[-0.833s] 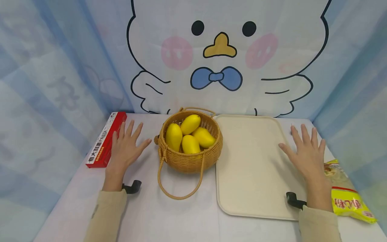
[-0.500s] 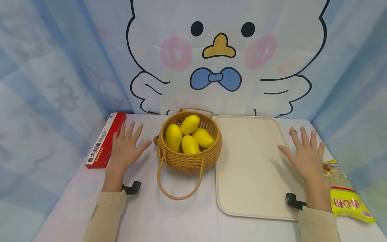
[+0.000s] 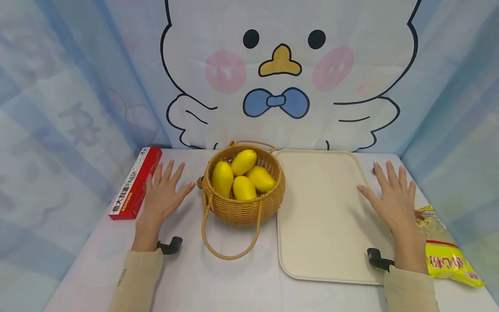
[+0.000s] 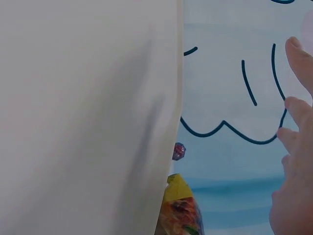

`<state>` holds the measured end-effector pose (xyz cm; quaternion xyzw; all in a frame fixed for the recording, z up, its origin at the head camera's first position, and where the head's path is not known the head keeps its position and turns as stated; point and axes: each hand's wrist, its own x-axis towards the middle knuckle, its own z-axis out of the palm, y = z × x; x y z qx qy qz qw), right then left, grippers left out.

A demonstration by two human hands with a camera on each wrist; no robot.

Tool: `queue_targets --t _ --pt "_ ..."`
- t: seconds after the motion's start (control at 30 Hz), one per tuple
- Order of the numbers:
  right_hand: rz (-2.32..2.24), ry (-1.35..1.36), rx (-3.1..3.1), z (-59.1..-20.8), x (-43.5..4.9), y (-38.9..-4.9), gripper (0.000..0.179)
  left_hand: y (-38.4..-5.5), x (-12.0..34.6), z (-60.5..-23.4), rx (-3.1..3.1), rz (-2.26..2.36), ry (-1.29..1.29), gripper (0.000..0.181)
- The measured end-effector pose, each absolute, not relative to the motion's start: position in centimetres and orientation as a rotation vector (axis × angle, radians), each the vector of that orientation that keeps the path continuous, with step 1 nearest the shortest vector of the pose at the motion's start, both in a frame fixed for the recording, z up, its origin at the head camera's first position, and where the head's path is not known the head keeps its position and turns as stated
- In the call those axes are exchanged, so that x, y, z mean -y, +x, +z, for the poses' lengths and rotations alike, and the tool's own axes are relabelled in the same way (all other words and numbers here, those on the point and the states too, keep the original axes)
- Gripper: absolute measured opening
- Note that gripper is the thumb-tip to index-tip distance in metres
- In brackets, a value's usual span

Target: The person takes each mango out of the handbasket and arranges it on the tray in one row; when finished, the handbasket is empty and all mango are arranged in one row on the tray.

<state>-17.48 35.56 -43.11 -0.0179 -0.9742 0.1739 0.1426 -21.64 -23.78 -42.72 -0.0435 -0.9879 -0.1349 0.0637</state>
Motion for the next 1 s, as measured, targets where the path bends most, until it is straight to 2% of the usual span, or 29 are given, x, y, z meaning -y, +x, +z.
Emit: queue_targets --t 0.53,1.0 --pt "0.553 0.103 2.732 -41.1 -31.2 -18.4 0.084 -21.8 22.7 -42.2 2.947 -0.575 -0.153 0.076" --pt "0.589 0.346 2.709 -39.9 -25.7 -20.2 0.08 -21.6 21.0 -42.1 2.864 -0.86 -0.248 0.07"
